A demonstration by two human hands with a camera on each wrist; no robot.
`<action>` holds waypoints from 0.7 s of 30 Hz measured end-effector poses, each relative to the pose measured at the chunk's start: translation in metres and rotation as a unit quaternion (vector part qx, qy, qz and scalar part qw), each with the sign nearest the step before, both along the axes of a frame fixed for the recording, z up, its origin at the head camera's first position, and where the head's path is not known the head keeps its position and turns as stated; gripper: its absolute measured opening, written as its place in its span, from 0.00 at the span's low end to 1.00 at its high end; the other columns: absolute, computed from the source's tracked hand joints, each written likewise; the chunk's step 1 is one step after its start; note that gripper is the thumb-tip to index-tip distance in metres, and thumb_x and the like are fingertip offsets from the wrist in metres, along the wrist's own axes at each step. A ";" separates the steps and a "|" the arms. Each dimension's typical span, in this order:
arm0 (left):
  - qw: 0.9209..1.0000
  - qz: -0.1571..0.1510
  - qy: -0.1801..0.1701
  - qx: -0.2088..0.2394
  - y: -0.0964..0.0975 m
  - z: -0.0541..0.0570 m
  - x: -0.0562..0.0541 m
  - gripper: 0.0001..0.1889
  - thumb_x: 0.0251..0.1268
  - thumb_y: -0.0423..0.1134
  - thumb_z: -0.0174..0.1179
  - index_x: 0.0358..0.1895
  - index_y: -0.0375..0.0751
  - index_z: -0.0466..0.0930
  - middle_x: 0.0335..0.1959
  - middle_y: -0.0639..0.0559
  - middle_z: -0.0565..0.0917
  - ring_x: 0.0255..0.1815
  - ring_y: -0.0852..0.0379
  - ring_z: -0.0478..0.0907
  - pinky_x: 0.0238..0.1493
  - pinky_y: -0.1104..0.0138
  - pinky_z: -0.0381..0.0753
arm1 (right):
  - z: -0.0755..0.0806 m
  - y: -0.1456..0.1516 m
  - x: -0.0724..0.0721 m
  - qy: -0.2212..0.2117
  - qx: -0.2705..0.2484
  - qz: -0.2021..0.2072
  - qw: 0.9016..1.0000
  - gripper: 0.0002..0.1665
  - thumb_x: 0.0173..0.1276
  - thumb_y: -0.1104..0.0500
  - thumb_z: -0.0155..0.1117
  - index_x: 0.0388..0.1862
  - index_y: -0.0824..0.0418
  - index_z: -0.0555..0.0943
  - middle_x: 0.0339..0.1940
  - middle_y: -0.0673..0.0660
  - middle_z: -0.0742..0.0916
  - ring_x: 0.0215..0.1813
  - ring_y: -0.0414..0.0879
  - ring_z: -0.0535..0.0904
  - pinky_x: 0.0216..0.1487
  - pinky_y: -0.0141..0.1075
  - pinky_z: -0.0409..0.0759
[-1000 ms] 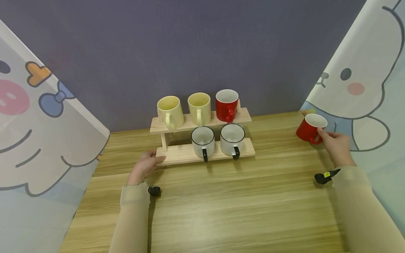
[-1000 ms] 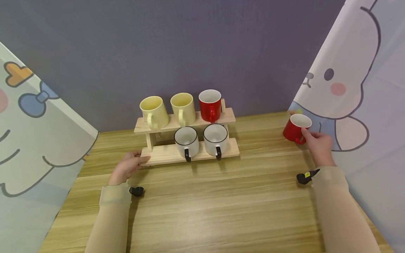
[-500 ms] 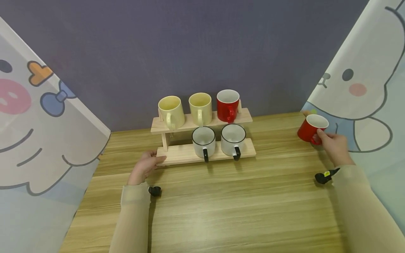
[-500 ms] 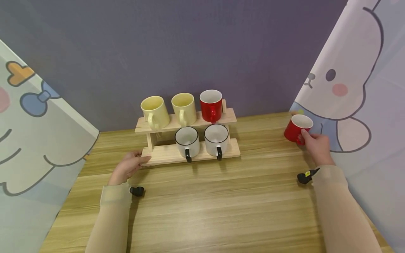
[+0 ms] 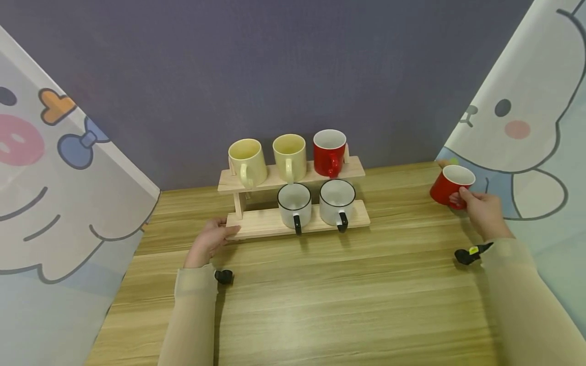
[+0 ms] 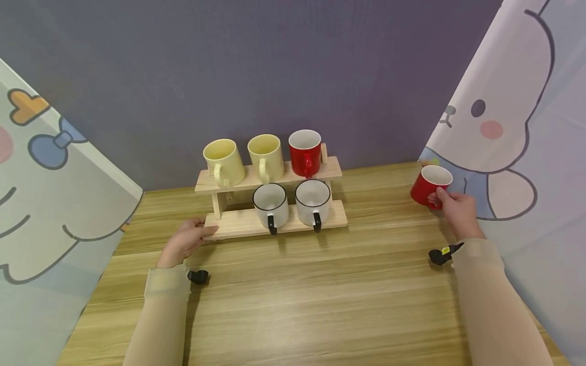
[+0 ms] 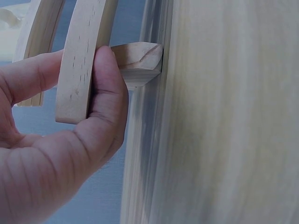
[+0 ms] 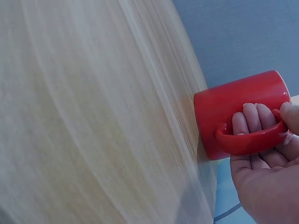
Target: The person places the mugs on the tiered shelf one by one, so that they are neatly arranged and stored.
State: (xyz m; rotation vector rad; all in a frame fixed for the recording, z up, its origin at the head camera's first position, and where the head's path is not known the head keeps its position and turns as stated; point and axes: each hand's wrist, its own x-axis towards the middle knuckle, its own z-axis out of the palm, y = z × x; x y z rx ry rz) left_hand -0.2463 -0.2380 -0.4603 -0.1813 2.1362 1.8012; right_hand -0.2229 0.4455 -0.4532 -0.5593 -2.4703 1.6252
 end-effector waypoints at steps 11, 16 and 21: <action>1.000 -0.002 -0.004 0.005 0.001 0.001 0.001 0.27 0.76 0.32 0.59 0.68 0.17 0.59 0.53 0.32 0.77 0.45 0.49 0.84 0.53 0.57 0.82 | 0.005 -0.011 0.004 0.037 -0.115 0.018 0.993 0.17 0.76 0.43 0.60 0.35 0.50 0.89 0.30 0.43 0.89 0.38 0.29 0.83 0.42 0.20 0.74; 1.000 -0.004 -0.005 0.000 0.001 0.001 0.002 0.27 0.76 0.32 0.59 0.67 0.18 0.61 0.52 0.33 0.77 0.44 0.48 0.84 0.52 0.57 0.82 | 0.006 -0.021 0.006 0.072 -0.169 0.031 0.983 0.15 0.75 0.48 0.63 0.32 0.50 0.91 0.32 0.46 0.90 0.38 0.33 0.85 0.43 0.20 0.77; 1.000 -0.006 -0.001 0.002 0.000 0.002 0.002 0.27 0.77 0.32 0.58 0.68 0.18 0.60 0.52 0.35 0.75 0.44 0.49 0.82 0.52 0.57 0.82 | 0.014 -0.036 0.011 0.111 -0.246 0.048 0.962 0.15 0.77 0.56 0.63 0.34 0.59 0.92 0.31 0.50 0.90 0.37 0.36 0.86 0.43 0.23 0.80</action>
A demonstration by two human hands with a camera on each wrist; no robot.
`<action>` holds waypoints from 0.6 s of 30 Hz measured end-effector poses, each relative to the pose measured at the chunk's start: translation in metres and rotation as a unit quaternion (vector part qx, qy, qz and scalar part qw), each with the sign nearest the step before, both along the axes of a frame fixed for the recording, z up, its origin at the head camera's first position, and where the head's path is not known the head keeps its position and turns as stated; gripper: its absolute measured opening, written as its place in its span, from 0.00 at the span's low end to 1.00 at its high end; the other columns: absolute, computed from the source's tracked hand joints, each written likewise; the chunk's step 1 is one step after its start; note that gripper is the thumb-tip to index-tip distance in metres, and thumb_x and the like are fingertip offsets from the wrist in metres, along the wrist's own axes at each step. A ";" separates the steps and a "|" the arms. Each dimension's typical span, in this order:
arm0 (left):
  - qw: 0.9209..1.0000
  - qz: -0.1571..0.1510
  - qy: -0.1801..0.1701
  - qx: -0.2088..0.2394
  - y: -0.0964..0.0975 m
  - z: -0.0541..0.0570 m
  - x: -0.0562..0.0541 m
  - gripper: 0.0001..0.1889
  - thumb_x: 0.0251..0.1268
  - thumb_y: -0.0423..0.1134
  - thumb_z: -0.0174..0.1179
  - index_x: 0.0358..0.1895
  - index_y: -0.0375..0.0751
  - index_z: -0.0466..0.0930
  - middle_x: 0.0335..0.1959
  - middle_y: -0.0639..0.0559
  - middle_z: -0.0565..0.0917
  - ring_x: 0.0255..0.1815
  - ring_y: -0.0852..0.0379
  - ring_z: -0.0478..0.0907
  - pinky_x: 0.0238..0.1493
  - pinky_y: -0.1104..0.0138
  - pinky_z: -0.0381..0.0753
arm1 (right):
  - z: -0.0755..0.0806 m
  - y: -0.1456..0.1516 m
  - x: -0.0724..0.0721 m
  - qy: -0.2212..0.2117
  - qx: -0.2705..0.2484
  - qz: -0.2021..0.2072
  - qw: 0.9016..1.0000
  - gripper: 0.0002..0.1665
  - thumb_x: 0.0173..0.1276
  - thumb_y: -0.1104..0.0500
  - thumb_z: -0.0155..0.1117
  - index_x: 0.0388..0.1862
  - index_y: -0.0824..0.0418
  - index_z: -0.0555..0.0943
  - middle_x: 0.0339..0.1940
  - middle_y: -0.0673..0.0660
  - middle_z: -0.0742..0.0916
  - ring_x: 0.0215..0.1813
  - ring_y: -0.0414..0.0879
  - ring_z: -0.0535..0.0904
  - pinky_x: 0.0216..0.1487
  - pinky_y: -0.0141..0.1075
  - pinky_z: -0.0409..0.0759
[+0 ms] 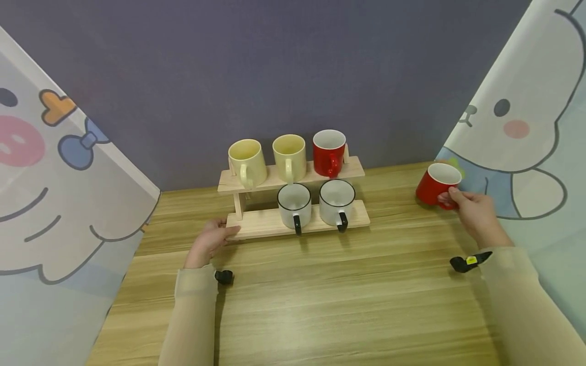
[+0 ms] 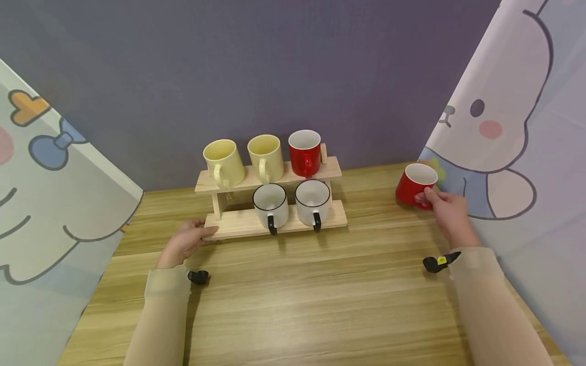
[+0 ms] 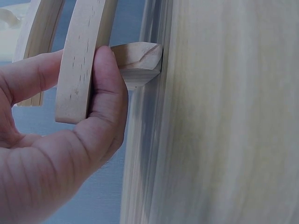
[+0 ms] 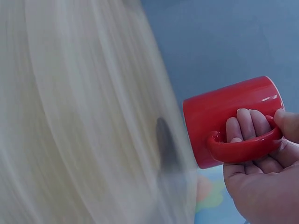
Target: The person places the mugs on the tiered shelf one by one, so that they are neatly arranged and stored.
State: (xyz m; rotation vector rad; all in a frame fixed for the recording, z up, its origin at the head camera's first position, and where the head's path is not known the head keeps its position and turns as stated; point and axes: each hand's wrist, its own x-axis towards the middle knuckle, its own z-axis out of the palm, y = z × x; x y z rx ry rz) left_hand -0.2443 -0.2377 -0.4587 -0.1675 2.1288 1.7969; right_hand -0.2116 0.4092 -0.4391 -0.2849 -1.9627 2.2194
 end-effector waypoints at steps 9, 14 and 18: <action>1.000 0.004 -0.004 0.004 0.000 0.000 0.000 0.28 0.77 0.34 0.59 0.69 0.19 0.60 0.57 0.31 0.75 0.49 0.45 0.82 0.57 0.54 0.80 | 0.016 -0.027 0.014 0.040 -0.011 0.035 0.999 0.14 0.76 0.59 0.64 0.37 0.68 0.90 0.31 0.55 0.90 0.37 0.40 0.87 0.43 0.26 0.81; 1.000 0.003 -0.003 0.005 0.000 -0.001 0.000 0.28 0.77 0.33 0.58 0.69 0.19 0.59 0.57 0.31 0.74 0.48 0.47 0.82 0.57 0.54 0.80 | 0.021 -0.040 0.024 0.051 0.023 0.065 0.996 0.16 0.77 0.60 0.62 0.40 0.74 0.88 0.33 0.56 0.90 0.39 0.41 0.86 0.45 0.26 0.81; 1.000 0.002 0.001 0.012 -0.001 -0.002 0.000 0.27 0.77 0.32 0.58 0.69 0.18 0.59 0.56 0.32 0.74 0.48 0.48 0.81 0.56 0.55 0.80 | 0.024 -0.049 0.032 0.050 0.044 0.085 0.994 0.17 0.78 0.59 0.62 0.42 0.74 0.88 0.35 0.55 0.90 0.40 0.41 0.86 0.46 0.25 0.81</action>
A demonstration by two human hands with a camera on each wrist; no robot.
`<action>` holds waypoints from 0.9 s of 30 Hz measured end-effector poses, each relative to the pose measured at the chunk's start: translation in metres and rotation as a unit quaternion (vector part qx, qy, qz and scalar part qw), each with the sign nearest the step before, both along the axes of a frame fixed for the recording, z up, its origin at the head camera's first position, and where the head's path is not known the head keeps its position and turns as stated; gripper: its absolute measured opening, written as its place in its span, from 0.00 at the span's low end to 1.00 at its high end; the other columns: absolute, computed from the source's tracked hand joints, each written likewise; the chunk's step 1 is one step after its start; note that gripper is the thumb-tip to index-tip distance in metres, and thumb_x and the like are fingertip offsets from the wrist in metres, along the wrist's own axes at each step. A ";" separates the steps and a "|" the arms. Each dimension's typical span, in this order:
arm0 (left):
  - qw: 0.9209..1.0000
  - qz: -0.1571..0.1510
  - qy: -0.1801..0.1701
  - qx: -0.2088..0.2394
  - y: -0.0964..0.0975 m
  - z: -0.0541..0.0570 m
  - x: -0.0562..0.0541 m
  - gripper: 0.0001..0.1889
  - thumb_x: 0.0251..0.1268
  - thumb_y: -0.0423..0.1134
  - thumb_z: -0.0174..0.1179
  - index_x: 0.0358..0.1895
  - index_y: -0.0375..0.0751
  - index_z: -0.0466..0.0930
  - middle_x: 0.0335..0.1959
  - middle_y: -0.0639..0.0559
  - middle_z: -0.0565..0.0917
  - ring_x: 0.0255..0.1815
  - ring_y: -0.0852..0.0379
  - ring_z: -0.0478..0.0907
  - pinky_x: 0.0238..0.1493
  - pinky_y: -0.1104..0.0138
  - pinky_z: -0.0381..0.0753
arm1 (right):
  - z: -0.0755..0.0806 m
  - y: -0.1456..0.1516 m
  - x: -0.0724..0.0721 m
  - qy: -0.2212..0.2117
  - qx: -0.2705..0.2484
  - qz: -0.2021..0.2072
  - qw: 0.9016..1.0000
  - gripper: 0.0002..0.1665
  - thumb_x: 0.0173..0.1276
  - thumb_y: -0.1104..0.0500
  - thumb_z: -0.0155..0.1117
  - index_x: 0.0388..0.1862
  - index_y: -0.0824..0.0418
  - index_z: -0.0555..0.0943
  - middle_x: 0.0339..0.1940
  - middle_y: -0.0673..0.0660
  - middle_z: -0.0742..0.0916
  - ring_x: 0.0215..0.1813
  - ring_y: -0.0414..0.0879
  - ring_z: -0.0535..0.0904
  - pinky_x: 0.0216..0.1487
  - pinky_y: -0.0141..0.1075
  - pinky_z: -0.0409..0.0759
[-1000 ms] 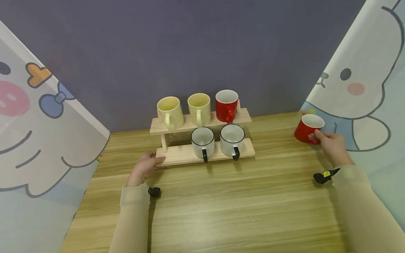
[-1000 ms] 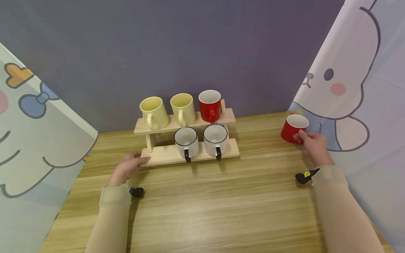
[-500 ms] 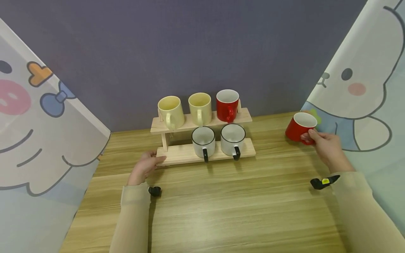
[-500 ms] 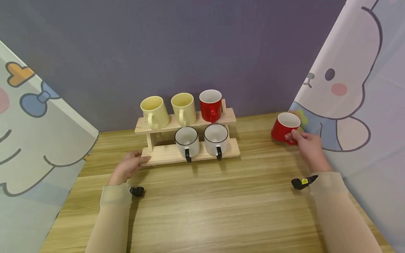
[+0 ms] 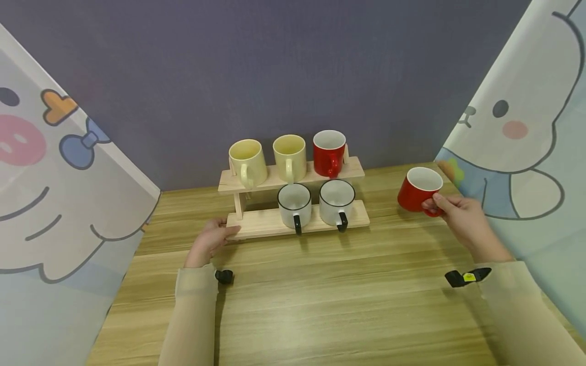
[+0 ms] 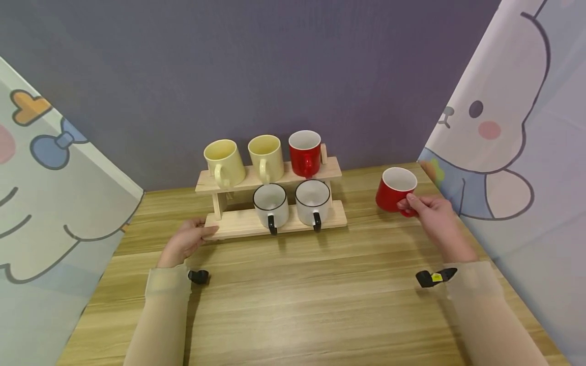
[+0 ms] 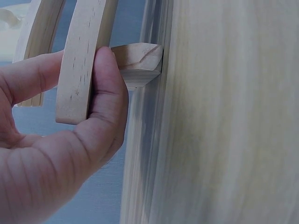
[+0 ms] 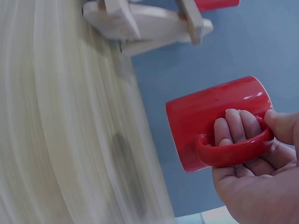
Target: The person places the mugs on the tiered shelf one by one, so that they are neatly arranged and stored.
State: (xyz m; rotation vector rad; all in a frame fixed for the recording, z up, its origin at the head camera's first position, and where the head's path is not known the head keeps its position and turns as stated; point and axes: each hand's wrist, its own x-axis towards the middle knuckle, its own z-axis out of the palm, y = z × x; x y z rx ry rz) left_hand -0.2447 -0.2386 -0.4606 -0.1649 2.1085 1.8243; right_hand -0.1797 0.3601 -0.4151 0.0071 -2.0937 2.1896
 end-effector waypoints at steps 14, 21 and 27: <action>1.000 -0.004 0.002 0.004 0.001 -0.001 0.001 0.25 0.77 0.30 0.57 0.67 0.18 0.61 0.53 0.34 0.75 0.48 0.47 0.81 0.57 0.53 0.80 | 0.020 -0.025 0.019 0.015 0.021 0.090 0.996 0.16 0.80 0.65 0.58 0.42 0.78 0.85 0.35 0.59 0.90 0.41 0.44 0.87 0.48 0.28 0.81; 1.000 -0.002 0.001 0.007 0.002 0.002 0.001 0.27 0.77 0.31 0.57 0.69 0.17 0.59 0.56 0.30 0.74 0.51 0.45 0.80 0.58 0.51 0.78 | 0.030 -0.035 0.031 0.000 0.174 0.098 0.980 0.18 0.81 0.61 0.57 0.46 0.78 0.84 0.40 0.60 0.90 0.43 0.45 0.86 0.47 0.29 0.80; 1.000 -0.005 0.003 0.003 0.001 0.001 0.002 0.28 0.77 0.31 0.58 0.69 0.17 0.57 0.56 0.30 0.74 0.51 0.44 0.80 0.58 0.51 0.78 | 0.030 -0.040 0.035 0.037 0.116 0.176 0.977 0.15 0.81 0.69 0.52 0.43 0.81 0.83 0.39 0.62 0.90 0.45 0.45 0.86 0.48 0.31 0.81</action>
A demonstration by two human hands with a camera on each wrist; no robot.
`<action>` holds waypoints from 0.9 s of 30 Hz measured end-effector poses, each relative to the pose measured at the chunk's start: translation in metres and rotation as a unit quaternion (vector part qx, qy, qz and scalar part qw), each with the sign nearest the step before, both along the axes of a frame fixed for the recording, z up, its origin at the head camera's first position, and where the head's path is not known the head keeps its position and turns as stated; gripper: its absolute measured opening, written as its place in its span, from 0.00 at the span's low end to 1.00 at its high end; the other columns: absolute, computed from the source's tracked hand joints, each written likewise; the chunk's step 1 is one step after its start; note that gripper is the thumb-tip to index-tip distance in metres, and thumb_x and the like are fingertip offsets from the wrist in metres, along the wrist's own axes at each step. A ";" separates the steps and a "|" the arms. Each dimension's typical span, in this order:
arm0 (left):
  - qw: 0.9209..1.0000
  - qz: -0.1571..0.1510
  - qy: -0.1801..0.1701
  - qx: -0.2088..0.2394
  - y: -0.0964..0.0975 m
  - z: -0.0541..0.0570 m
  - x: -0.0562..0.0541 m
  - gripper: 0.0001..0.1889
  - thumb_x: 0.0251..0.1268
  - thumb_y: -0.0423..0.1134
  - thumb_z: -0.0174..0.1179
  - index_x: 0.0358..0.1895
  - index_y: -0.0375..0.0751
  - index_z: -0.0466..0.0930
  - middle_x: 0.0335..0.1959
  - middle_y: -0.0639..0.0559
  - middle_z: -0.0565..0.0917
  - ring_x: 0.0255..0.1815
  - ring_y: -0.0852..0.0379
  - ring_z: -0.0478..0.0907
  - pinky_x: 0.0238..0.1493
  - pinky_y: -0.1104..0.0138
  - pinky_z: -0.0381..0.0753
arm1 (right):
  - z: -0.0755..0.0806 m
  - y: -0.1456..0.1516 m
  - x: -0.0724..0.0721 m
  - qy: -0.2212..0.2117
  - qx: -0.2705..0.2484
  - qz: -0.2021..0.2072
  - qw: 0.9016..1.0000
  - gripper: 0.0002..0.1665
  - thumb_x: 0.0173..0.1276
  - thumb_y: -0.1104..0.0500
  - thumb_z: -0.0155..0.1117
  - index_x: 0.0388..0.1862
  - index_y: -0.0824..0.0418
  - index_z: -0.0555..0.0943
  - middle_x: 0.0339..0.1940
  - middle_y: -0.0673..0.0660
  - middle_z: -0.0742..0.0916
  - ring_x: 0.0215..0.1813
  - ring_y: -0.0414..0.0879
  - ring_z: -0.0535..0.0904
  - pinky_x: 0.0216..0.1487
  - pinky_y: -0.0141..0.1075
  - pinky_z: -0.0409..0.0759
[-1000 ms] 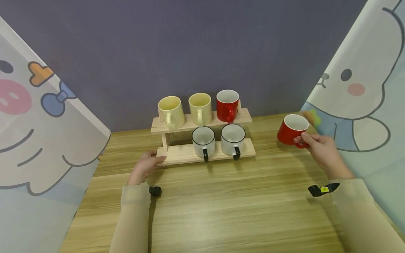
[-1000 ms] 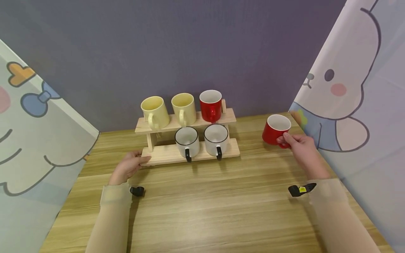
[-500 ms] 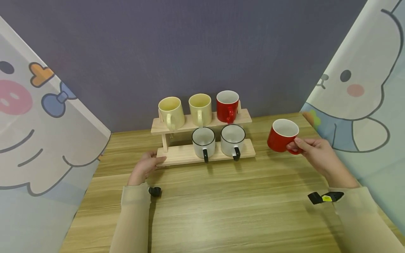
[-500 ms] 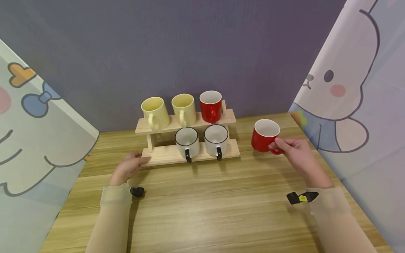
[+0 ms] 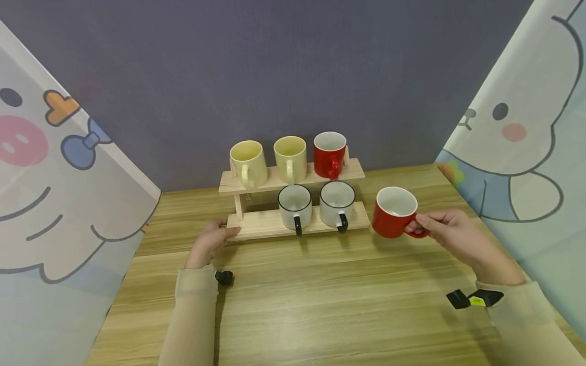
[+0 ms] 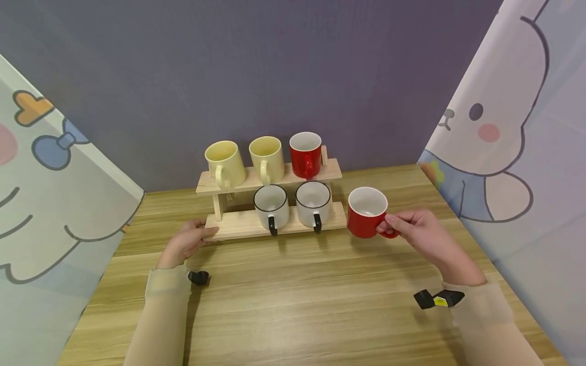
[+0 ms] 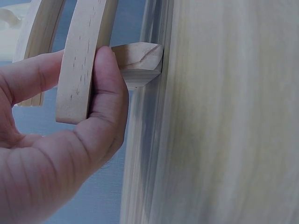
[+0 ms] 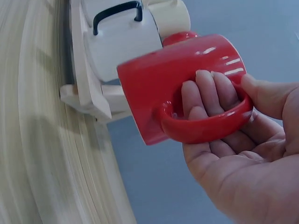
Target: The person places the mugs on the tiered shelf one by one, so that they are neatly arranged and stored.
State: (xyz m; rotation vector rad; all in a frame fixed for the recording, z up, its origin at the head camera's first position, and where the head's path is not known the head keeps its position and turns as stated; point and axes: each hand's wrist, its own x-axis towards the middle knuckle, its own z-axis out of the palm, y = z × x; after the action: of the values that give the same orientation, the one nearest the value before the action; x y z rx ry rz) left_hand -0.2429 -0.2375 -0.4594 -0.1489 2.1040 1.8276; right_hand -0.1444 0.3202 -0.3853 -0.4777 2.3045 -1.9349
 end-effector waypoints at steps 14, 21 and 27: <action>1.000 -0.012 0.007 -0.004 -0.002 -0.001 0.000 0.30 0.78 0.32 0.57 0.71 0.17 0.55 0.56 0.33 0.72 0.54 0.42 0.77 0.58 0.52 0.79 | 0.005 -0.016 0.011 -0.006 0.008 0.102 0.995 0.13 0.79 0.73 0.51 0.43 0.78 0.84 0.40 0.65 0.89 0.47 0.47 0.86 0.50 0.35 0.82; 1.000 -0.003 -0.003 -0.004 -0.001 -0.001 0.000 0.28 0.77 0.31 0.57 0.69 0.16 0.58 0.55 0.32 0.73 0.52 0.43 0.79 0.57 0.52 0.79 | 0.004 -0.041 0.013 -0.012 -0.008 0.138 0.990 0.13 0.79 0.73 0.52 0.47 0.79 0.83 0.41 0.67 0.88 0.47 0.49 0.85 0.50 0.39 0.83; 1.000 -0.004 -0.007 -0.014 -0.001 -0.001 0.000 0.30 0.77 0.32 0.57 0.70 0.16 0.56 0.55 0.33 0.72 0.50 0.44 0.80 0.58 0.53 0.79 | 0.002 -0.063 0.012 -0.016 -0.006 0.169 0.985 0.12 0.79 0.71 0.54 0.44 0.76 0.85 0.40 0.67 0.88 0.46 0.49 0.85 0.50 0.40 0.84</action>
State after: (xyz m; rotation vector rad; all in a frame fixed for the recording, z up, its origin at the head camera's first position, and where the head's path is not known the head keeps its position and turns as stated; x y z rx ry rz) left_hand -0.2433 -0.2389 -0.4605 -0.1601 2.1185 1.7888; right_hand -0.1327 0.2571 -0.3834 -0.7756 2.0326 -1.7776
